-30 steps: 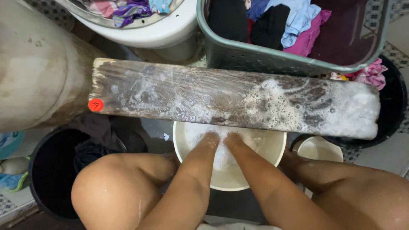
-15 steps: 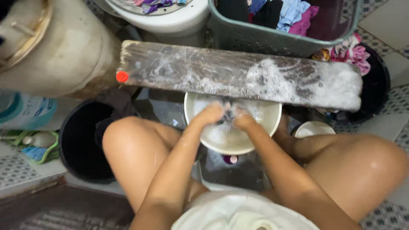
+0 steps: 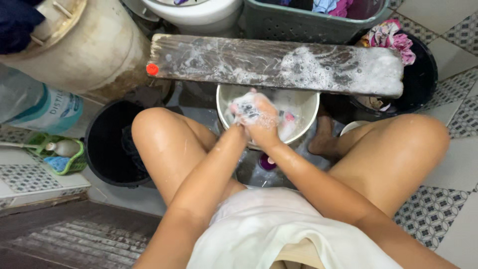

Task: The person washes clothing by hand in a basin, rubbing the fabric against itself and using a scrubbing brush, then rinsing it in soapy water.

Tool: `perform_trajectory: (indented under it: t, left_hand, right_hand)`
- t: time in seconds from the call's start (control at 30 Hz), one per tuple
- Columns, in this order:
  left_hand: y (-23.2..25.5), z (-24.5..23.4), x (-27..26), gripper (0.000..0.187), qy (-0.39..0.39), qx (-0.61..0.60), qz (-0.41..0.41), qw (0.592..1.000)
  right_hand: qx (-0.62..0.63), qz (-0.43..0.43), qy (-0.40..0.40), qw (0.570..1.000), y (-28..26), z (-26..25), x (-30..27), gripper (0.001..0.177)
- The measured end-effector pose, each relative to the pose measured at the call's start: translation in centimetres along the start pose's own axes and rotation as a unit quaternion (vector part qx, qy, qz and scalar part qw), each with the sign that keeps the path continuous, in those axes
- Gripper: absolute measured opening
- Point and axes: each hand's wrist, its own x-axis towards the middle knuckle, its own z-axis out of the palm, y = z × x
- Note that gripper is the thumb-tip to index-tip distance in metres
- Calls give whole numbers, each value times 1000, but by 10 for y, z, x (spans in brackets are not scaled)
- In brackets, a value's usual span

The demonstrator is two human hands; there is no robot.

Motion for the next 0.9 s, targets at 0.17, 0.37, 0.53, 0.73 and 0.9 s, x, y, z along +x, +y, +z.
perform_trajectory:
  t: [0.17,0.37,0.53,0.73,0.9]
  left_hand:
    - [-48,-48,41,44,29,24,-29,999]
    - [-35,-29,44,49,38,95,32,994]
    - [-1,16,5,57,220,432,269,832]
    - [-5,33,-43,48,38,645,507,571]
    - [12,29,-56,59,11,612,501,612]
  right_hand:
    - [-82,204,180,959,94,-21,19,18]
    - [-40,71,140,987,133,-25,-8,17]
    - [-151,83,60,983,69,-79,6,20]
    - [-100,-28,22,994,-38,-61,46,40]
    - [165,22,-8,986,-109,-59,87,30]
